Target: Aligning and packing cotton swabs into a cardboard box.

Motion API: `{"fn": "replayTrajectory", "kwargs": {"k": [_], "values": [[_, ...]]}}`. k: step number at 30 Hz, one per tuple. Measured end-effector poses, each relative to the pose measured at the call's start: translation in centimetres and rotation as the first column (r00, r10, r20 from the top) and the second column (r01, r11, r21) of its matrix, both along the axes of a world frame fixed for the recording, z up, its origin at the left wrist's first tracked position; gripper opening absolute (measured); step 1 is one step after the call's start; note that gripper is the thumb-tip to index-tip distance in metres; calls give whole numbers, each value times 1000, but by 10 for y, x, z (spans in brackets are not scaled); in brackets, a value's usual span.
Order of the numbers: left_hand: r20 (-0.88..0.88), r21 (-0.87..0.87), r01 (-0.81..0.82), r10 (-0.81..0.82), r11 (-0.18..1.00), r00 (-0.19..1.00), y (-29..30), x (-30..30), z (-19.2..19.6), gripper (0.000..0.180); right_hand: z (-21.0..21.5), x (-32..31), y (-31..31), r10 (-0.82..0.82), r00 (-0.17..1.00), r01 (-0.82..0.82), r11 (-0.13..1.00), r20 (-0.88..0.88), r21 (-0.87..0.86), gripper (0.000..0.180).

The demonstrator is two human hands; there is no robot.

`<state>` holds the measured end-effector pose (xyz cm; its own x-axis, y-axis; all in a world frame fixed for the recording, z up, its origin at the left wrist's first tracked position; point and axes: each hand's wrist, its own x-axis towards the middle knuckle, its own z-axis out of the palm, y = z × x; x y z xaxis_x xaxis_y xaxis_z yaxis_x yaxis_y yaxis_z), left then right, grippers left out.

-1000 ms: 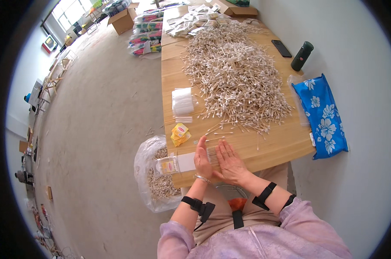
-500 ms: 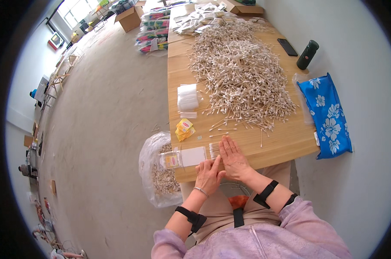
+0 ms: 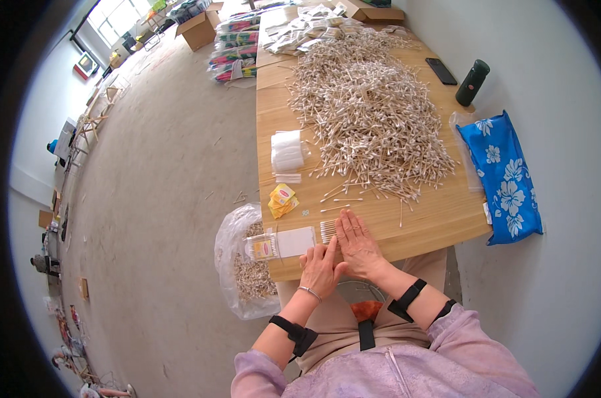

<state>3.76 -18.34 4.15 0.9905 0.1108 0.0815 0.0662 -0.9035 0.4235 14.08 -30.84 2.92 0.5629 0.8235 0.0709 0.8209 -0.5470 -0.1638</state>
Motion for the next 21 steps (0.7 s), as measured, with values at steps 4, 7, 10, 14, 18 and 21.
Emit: {"fn": "replayTrajectory", "kwargs": {"k": [4, 7, 10, 14, 18, 21], "values": [[23, 9, 6, -6, 1000, 1000, 2, 0, -2, 66, -3, 0, 1, -3, 999, 4, 1000, -32, 28, 97], [23, 2, 6, -6, 1000, 1000, 1, 1, -1, 66, -1, 0, 1, -9, 1000, 9, 1000, -8, 6, 96], [-5, -4, -7, 7, 1000, 1000, 1, 2, 1, 65, 3, 0, 1, -3, 998, 2, 1000, -55, -16, 95], [9, -21, -44, 44, 999, 999, -1, 5, 2, 66, 4, -1, 1, 4, 999, -4, 1000, -55, 7, 92], [-33, 10, -48, 48, 999, 998, -3, 9, 5, 66, 1, 0, 0, -1, 999, 3, 999, -52, 36, 90], [-15, 36, -41, 41, 999, 999, -2, 7, 1, 65, 0, -1, 1, -2, 998, 4, 999, -60, 39, 90]]}}
